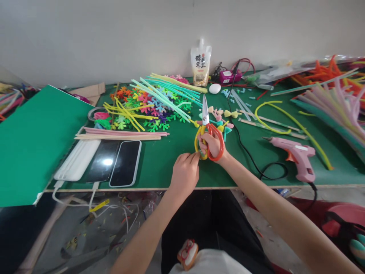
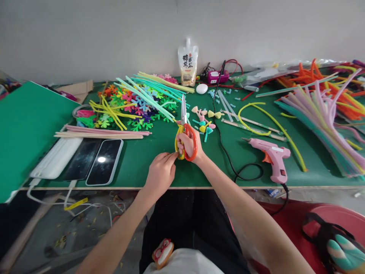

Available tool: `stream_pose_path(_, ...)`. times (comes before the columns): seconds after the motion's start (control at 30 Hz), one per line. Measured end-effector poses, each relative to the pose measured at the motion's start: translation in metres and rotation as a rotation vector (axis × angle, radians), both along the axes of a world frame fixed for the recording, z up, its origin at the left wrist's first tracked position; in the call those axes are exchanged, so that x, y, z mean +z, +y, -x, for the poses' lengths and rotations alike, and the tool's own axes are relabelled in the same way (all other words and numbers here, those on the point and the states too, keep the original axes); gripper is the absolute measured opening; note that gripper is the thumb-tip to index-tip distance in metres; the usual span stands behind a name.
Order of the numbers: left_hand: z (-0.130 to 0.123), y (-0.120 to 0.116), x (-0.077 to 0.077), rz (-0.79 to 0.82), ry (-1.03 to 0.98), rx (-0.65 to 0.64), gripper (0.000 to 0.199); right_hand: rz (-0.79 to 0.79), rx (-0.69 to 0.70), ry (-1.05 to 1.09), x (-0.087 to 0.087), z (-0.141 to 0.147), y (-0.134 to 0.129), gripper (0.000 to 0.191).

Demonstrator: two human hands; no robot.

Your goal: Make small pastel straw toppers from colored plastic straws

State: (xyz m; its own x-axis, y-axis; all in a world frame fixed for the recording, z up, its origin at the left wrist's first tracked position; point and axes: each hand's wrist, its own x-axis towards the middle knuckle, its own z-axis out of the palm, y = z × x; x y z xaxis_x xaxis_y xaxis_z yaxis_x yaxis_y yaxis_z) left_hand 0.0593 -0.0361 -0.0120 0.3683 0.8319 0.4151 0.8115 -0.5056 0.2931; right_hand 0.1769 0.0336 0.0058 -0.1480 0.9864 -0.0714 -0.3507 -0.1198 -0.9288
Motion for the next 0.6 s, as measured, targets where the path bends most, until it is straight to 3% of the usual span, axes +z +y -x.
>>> stream_pose_path(0.6, -0.0007, -0.0013, 0.0001, -0.054, 0.08, -0.036, 0.033, 0.018, -0.002, 0.042, 0.0025, -0.0028, -0.003, 0.047)
